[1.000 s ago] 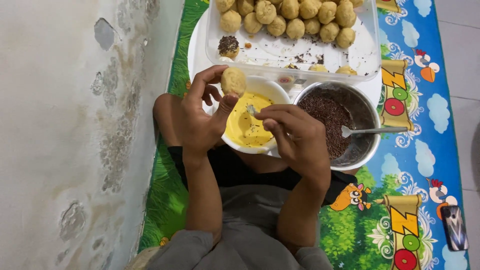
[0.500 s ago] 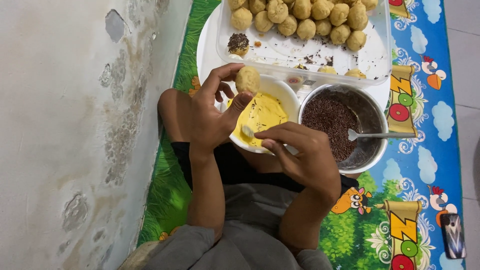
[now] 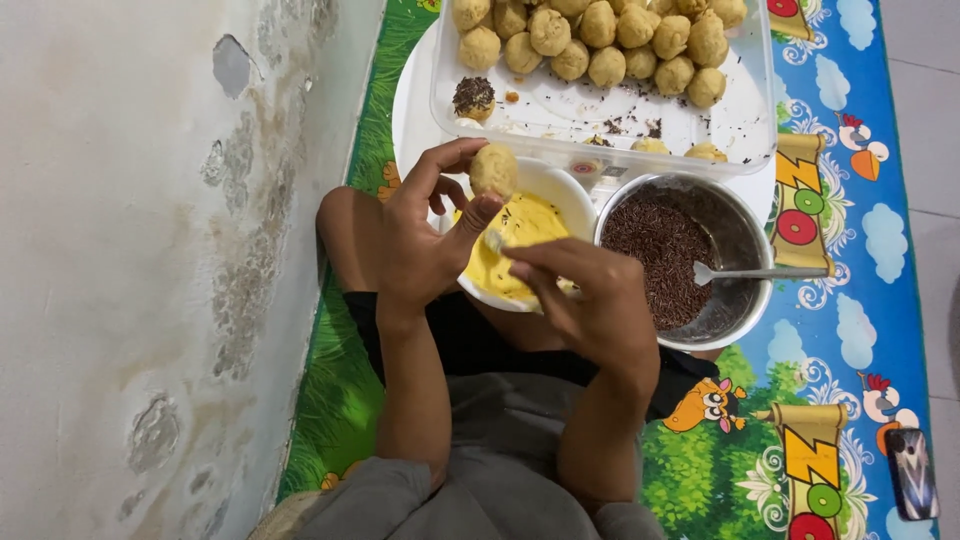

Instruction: Coating dough balls with egg wash and chocolate sprinkles one by one.

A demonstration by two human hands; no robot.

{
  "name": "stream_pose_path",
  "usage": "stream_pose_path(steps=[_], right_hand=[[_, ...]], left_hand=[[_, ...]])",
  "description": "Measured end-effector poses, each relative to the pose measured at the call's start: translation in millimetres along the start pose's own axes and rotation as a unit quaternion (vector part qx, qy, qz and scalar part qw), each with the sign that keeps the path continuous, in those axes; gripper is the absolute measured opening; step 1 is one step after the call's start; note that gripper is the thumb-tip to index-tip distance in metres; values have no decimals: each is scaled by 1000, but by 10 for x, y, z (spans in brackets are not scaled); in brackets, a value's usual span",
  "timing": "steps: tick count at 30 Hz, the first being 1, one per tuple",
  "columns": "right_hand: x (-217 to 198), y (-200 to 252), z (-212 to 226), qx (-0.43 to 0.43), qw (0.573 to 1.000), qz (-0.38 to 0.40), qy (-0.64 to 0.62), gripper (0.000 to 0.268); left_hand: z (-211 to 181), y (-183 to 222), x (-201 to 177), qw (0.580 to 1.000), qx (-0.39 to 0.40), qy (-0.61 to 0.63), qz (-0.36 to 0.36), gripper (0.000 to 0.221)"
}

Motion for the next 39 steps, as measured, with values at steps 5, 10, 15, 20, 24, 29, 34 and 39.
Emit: stream_pose_path(steps=[5,10,15,20,24,29,34,39], right_hand=[[-106,100,88,17,999,23,-26,11],[-254,252,-245,73,995,-25,-65,13],[-667,518,-535,63,957,-228,-169,34],[-822,692,-789,59,913,-292,-277,35],[-762,683,-861,72,874,-318,-361,31],[-743,699,-971,92,833,-343,-424,27],[-743,652,-1022,111,809,-350,-459,27],[-713,617,-1031,119,820,-331,-452,27]], left_hand=[[14,4,-25,1000,-6,-5,4,47],[-27,14,-24,1000,-10,7,18,44],[146,37,63,992,-43,90,74,54],[251,54,182,984,-47,131,114,62],[243,80,293,972,-61,179,137,65],[146,109,341,968,-54,215,119,75],[-43,32,312,976,-11,194,95,64],[91,65,234,995,-17,92,24,65]])
Point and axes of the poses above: each hand's wrist, its own y-axis away from the middle knuckle, its own x-axis out of the palm, z = x × y, the point moved 8 cm from there along -y, towards the middle knuckle, and after that the axes turned 3 degrees about y, right-handed, at the moved point
